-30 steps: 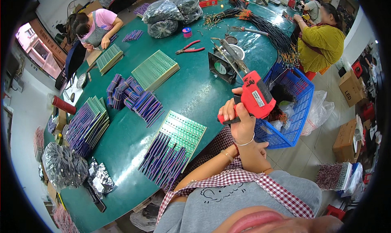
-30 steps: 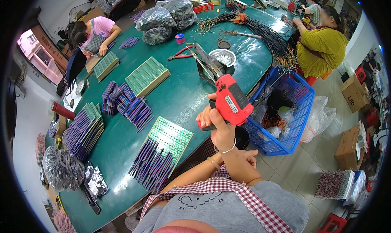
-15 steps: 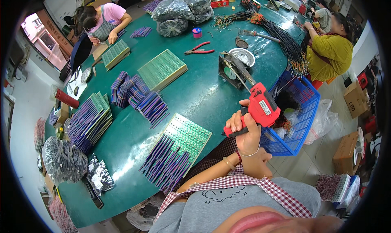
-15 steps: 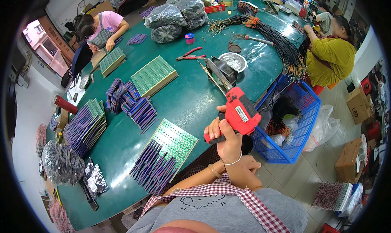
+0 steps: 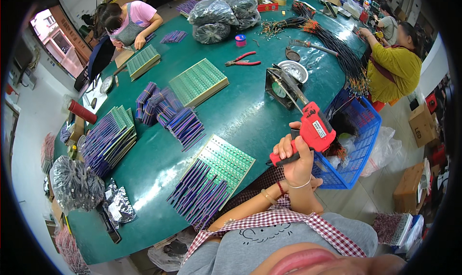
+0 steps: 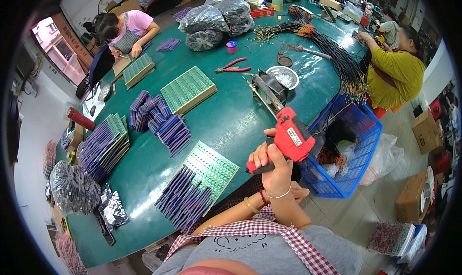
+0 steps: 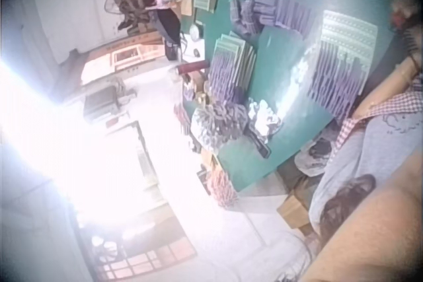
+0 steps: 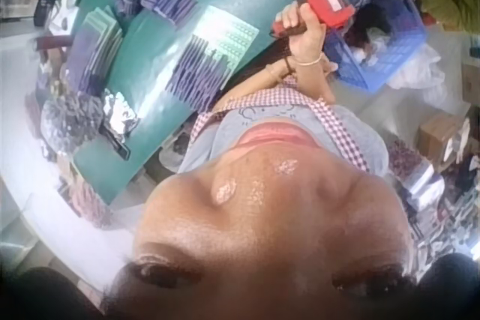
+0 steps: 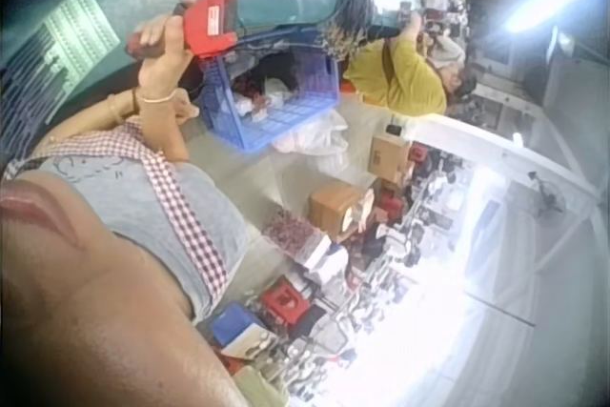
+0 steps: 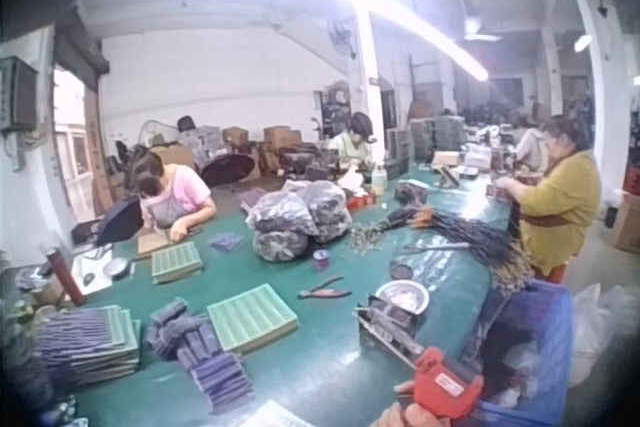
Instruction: The person solders ribbon cable wires onto a circuit board using a soldering iron while aligning the wires by hand.
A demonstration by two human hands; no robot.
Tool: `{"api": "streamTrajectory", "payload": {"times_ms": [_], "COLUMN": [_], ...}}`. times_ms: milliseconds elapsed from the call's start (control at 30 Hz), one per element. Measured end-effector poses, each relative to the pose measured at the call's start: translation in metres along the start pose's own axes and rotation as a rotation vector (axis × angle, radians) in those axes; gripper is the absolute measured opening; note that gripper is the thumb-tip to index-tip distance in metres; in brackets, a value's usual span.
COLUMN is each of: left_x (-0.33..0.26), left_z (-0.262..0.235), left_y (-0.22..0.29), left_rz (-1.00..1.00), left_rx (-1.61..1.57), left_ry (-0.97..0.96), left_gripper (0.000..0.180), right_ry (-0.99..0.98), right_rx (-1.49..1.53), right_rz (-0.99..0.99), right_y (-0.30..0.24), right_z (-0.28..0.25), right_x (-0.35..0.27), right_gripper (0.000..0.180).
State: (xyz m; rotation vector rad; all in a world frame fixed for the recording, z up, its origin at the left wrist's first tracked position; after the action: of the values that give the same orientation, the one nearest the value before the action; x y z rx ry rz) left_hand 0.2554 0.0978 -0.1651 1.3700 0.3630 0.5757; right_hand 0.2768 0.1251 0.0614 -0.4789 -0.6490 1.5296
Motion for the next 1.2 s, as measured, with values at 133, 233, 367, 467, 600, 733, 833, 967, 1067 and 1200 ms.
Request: {"api": "streamTrajectory", "payload": {"times_ms": [133, 233, 367, 467, 600, 733, 833, 967, 1067, 1200], "left_x": [0.001, -0.002, -0.008, -0.010, -0.012, -0.009, -0.065, -0.170, -0.237, -0.300], "left_z": [0.001, 0.009, 0.019, 0.020, 0.022, 0.028, 0.036, 0.039, 0.036, 0.092], "left_y": [-0.005, -0.012, -0.019, -0.019, -0.010, 0.023, 0.134, 0.181, 0.229, 0.240], "left_rz": [0.033, 0.049, 0.069, 0.093, 0.135, 0.039, -0.316, -0.135, -0.210, -0.278], "left_rx": [0.060, 0.092, 0.133, 0.177, 0.231, 0.218, 0.171, 0.176, 0.361, 0.207], "left_ry": [0.005, -0.002, -0.002, 0.011, 0.025, 0.055, 0.058, 0.281, 0.443, 0.374], "left_gripper": [0.032, 0.032, 0.032, 0.031, 0.031, 0.028, 0.024, 0.025, 0.044, 0.054], "right_ry": [0.003, -0.019, 0.017, 0.014, -0.011, -0.038, 0.026, 0.055, 0.085, 0.063], "right_rx": [0.023, -0.063, -0.087, -0.016, 0.009, -0.014, -0.047, -0.099, -0.066, -0.107], "right_rz": [0.022, 0.027, 0.035, 0.042, 0.089, 0.108, 0.036, 0.028, 0.023, 0.074], "right_y": [0.003, 0.007, 0.004, 0.005, 0.013, 0.011, -0.004, -0.007, -0.013, -0.005], "right_z": [0.002, 0.007, 0.006, 0.000, 0.004, 0.001, -0.018, -0.029, -0.042, -0.041], "right_x": [-0.001, -0.003, 0.002, 0.006, 0.005, 0.008, 0.010, 0.012, 0.013, 0.015], "right_gripper": [0.034, 0.037, 0.037, 0.034, 0.033, 0.034, 0.035, 0.039, 0.035, 0.040]}}
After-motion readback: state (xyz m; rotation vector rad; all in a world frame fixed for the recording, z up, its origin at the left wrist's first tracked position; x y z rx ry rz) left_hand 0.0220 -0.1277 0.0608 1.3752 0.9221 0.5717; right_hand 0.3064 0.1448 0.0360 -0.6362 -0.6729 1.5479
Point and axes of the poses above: each hand's wrist, its own x-axis towards the middle knuckle, its own z-axis out of the palm, y = z × x, the point moved 4 cm from there along x, towards the middle knuckle, and after that the axes turned 6 degrees about z, right-handed, at the moved point
